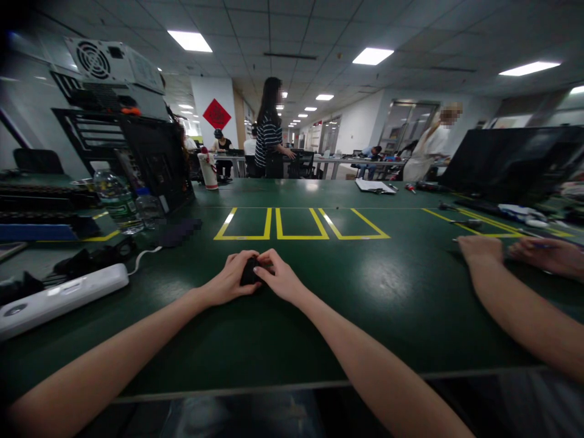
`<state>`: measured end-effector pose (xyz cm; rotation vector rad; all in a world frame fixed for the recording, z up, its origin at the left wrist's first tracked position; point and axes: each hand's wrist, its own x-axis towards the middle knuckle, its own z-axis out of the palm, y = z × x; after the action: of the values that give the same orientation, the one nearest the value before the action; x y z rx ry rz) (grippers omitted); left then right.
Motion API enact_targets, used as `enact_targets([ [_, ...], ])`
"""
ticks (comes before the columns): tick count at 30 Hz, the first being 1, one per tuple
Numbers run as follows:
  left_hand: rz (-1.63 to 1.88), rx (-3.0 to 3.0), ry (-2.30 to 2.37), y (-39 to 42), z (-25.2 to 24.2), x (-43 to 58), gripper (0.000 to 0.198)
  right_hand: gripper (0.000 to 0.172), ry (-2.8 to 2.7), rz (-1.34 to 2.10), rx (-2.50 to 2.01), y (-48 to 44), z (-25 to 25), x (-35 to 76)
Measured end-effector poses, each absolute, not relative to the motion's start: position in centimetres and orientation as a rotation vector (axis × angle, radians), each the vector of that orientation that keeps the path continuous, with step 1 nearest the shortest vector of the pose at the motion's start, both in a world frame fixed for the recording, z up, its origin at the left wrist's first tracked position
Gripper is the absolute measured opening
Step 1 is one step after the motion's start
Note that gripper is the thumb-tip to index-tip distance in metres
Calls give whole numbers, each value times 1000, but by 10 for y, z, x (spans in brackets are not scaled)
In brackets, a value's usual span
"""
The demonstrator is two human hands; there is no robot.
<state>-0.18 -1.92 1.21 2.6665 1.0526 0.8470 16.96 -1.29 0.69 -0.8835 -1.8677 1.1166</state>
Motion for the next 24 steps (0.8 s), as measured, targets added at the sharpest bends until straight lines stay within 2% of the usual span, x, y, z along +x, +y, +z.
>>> enact_targets([
  [3,824,2662,1042,-20,14,-2,53,24,-1873,1150,-923,-13,8,171],
  [10,828,2665,1048,-20,13,-3,51,24,-1900,1209,-800,-16,10,173],
  [17,858,2674,1052,-18,10,-3,54,16,-1891,1145,-854,-15,10,172],
  [24,867,2668,1053,-17,8,-2,55,24,-1872,1194,-903,-13,7,170],
])
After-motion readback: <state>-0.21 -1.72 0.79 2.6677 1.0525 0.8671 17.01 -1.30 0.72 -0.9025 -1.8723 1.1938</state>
